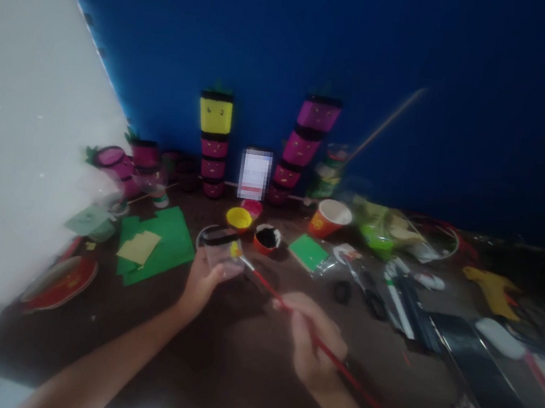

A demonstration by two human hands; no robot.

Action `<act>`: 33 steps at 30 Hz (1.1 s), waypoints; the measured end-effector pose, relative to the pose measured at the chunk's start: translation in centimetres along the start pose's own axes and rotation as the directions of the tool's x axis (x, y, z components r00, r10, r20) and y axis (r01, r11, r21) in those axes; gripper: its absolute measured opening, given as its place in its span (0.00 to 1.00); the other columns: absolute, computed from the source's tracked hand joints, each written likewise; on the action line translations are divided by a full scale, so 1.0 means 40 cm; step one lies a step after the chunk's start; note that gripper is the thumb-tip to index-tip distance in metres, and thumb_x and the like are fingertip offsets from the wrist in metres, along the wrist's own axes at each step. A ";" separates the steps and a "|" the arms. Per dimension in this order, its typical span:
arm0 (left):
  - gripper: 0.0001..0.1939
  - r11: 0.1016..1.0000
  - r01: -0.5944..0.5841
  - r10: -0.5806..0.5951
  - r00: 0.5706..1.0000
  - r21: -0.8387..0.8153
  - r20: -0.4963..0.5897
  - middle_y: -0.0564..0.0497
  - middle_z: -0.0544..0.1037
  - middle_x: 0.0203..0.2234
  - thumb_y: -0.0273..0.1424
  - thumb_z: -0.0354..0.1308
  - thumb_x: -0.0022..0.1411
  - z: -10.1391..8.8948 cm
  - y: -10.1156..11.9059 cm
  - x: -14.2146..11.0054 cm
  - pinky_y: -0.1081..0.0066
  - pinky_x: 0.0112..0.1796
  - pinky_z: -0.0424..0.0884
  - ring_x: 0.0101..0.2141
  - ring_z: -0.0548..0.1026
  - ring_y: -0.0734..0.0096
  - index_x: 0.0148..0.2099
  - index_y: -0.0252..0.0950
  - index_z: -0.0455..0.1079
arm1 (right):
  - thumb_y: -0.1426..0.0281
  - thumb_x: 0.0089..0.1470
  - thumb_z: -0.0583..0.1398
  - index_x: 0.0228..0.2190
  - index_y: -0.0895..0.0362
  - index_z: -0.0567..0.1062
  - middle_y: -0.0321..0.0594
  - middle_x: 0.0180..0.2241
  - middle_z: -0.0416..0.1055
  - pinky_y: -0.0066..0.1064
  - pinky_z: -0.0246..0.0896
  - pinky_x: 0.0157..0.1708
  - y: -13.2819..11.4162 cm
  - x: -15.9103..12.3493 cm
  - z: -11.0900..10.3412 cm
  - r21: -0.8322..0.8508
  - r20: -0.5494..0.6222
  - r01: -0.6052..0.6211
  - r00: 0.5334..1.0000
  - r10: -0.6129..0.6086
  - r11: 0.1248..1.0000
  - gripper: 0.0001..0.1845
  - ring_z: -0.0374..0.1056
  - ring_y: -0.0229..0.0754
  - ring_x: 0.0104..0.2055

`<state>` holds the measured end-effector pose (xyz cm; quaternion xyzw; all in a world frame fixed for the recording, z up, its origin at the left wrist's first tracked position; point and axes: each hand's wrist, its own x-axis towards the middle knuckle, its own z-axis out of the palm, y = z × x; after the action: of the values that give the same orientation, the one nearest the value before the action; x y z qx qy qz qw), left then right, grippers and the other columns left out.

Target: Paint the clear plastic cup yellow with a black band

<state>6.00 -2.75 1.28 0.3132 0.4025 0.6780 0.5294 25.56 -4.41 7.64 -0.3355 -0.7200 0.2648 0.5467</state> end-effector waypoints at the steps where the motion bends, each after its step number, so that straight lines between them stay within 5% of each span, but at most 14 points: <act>1: 0.26 1.000 0.005 -0.005 1.000 -0.001 0.001 0.48 0.78 0.36 0.43 0.65 0.47 0.000 -0.001 -0.001 0.57 0.39 0.75 0.32 0.79 0.64 0.44 0.36 0.62 | 0.78 0.55 0.52 0.33 0.57 0.73 0.41 0.28 0.74 0.31 0.69 0.32 -0.002 0.002 0.000 -0.010 0.003 -0.001 1.000 0.002 1.000 0.11 0.72 0.40 0.33; 7: 0.23 0.999 0.021 -0.018 0.997 0.040 -0.073 0.49 0.78 0.34 0.40 0.65 0.47 -0.004 -0.005 0.005 0.59 0.38 0.76 0.34 0.78 0.64 0.42 0.36 0.63 | 0.78 0.54 0.52 0.30 0.57 0.73 0.38 0.25 0.73 0.29 0.68 0.30 0.003 -0.002 -0.007 0.010 0.016 0.031 0.999 -0.031 0.999 0.11 0.71 0.39 0.30; 12: 0.26 1.000 0.003 -0.003 1.000 0.012 -0.012 0.48 0.78 0.37 0.43 0.65 0.46 0.001 -0.005 0.003 0.58 0.38 0.76 0.33 0.79 0.64 0.44 0.36 0.61 | 0.80 0.53 0.52 0.34 0.57 0.73 0.42 0.29 0.75 0.32 0.69 0.34 -0.008 0.001 -0.003 -0.036 0.021 0.089 0.996 -0.088 0.995 0.12 0.72 0.41 0.34; 33: 0.27 0.997 0.004 0.000 0.999 0.072 -0.054 0.47 0.77 0.36 0.44 0.66 0.45 -0.005 -0.008 0.003 0.59 0.38 0.75 0.36 0.78 0.62 0.42 0.36 0.62 | 0.79 0.53 0.51 0.32 0.57 0.73 0.41 0.27 0.74 0.32 0.69 0.32 -0.005 -0.007 -0.007 -0.032 0.019 0.089 0.996 -0.088 0.996 0.12 0.72 0.41 0.32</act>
<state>5.95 -2.66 0.89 0.3131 0.4411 0.6709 0.5072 25.83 -4.75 7.70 -0.3097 -0.7432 0.2315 0.5460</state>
